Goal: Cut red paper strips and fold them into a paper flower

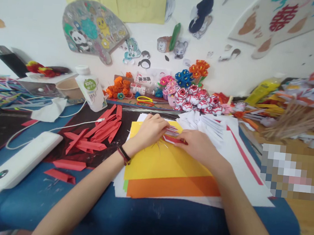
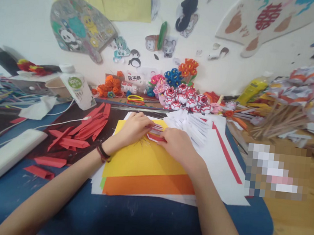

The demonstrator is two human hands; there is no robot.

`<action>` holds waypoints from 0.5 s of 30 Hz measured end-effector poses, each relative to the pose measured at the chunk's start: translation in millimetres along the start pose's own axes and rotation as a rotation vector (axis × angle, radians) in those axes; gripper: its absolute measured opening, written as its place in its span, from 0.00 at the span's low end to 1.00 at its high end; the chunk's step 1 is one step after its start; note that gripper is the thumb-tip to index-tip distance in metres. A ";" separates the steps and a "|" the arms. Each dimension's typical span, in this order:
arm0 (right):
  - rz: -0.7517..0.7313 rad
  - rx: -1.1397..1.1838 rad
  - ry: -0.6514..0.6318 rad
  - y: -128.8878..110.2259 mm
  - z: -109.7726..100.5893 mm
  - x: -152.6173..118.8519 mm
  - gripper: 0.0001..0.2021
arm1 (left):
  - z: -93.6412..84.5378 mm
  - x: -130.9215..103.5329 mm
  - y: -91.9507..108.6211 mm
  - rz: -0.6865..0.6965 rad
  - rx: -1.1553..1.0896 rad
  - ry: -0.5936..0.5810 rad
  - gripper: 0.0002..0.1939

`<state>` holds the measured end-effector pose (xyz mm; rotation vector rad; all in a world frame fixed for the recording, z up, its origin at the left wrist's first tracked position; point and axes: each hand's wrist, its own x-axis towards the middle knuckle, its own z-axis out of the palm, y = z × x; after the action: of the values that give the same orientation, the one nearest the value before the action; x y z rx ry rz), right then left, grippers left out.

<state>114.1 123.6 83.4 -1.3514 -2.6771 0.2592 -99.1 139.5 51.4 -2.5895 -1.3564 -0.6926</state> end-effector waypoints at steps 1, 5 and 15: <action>0.001 0.008 0.003 0.2 0.4 -0.2 0.10 | -1.8 0.4 0.6 0.016 0.022 -0.013 0.08; -0.018 0.041 0.034 1.4 2.3 -0.9 0.11 | -14.9 -1.7 2.0 0.056 0.121 0.009 0.10; -0.017 0.052 0.063 -1.1 -1.3 -3.4 0.13 | -52.1 -24.5 13.1 0.167 0.171 0.341 0.10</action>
<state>115.5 120.3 84.8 -1.2986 -2.6109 0.2781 -117.9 96.7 87.4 -2.2878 -1.0346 -0.8964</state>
